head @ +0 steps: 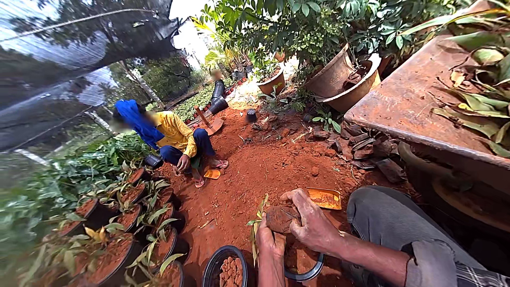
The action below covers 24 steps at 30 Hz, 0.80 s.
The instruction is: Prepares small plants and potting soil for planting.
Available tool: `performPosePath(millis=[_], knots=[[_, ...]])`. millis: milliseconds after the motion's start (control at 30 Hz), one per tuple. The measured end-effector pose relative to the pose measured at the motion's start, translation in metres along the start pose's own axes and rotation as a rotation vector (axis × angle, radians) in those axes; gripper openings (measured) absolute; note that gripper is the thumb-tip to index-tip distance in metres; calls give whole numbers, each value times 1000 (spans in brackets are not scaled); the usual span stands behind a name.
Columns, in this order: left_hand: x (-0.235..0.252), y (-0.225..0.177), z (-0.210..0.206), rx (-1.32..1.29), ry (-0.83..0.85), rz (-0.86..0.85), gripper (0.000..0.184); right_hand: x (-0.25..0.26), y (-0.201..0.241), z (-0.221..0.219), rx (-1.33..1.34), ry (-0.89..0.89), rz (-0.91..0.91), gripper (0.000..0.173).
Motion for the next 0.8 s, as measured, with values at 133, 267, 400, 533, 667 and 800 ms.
performPosePath(millis=[133,267,400,533,667,800], knots=[[-1,1,-3,-27,28,11,31,-3,4,3,-16,-47,36,50],[-2,0,-6,-29,45,7,32,-4,6,4,-30,-86,66,49],[0,0,-6,-26,30,-10,30,-5,8,4,-44,-98,87,49],[-1,-2,-7,-8,20,-21,30,-6,10,3,-49,-87,93,48],[-3,-3,-7,-2,7,-24,28,-7,12,2,-58,-95,107,45],[-2,-3,-7,3,3,-30,29,-9,15,3,-81,-89,111,45]])
Point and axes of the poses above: each hand's wrist, its own x-axis towards the middle knuckle, its own z-axis out of the back of the hand, y = z × x, the point moved 5 cm from there along x, towards the middle knuckle, and after that the axes turned 4 degrees about -x, right-handed, at the moved point
